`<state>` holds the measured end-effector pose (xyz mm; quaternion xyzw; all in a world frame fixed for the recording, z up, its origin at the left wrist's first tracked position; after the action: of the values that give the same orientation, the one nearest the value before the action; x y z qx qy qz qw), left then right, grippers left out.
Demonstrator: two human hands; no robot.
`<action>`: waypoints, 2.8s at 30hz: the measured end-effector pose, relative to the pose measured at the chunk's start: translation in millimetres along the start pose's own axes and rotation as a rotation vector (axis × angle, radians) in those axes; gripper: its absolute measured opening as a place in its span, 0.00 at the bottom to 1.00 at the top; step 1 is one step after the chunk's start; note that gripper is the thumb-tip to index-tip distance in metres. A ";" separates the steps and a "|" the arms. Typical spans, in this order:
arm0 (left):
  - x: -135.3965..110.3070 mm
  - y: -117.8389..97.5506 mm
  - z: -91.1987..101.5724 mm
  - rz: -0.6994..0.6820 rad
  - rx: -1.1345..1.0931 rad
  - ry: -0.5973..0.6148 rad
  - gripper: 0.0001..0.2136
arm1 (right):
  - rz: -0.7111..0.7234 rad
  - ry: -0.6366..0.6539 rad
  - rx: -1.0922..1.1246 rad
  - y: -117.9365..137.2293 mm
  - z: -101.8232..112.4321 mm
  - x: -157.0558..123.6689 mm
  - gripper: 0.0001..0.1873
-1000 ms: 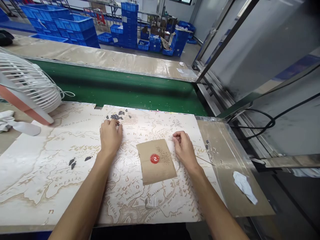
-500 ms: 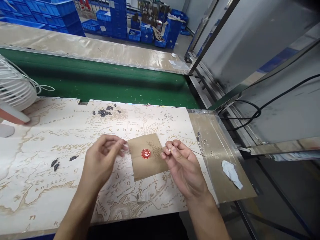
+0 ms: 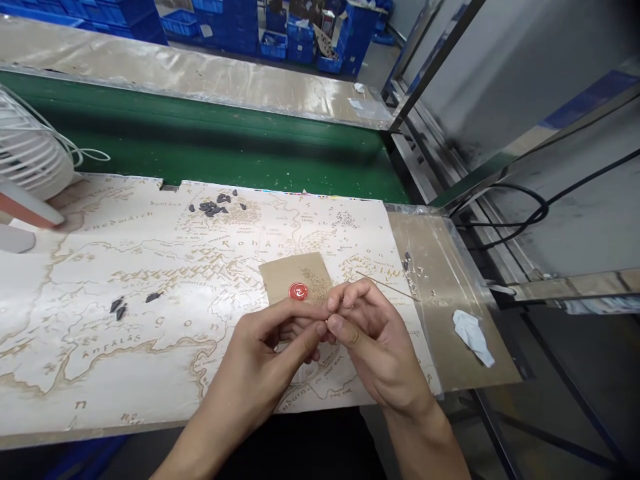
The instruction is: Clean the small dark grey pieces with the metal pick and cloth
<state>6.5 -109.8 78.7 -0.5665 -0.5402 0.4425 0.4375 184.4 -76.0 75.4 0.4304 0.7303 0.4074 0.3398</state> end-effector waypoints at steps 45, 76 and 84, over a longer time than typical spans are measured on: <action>-14.3 47.5 24.2 0.295 -0.256 0.002 0.13 | 0.247 -0.188 -1.063 -32.0 9.8 38.2 0.10; -17.2 56.2 14.5 0.419 -0.506 0.001 0.18 | 0.106 -0.238 -1.198 -35.3 47.4 26.0 0.10; -13.3 61.3 8.3 0.231 -0.385 -0.108 0.11 | -0.056 -0.199 -0.402 -23.1 37.7 13.2 0.17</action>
<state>11.8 -125.0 17.5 -0.6731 -0.5691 0.4079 0.2382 203.0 -59.5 36.5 0.3717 0.6088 0.4908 0.5003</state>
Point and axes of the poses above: each hand's wrist, its own x-axis towards the middle knuckle, its own z-axis out of the back of the hand, y = z × x, the point moved 1 cm from there along x, towards the middle knuckle, and after that the axes turned 8 degrees about -z, right-handed, at the moved point
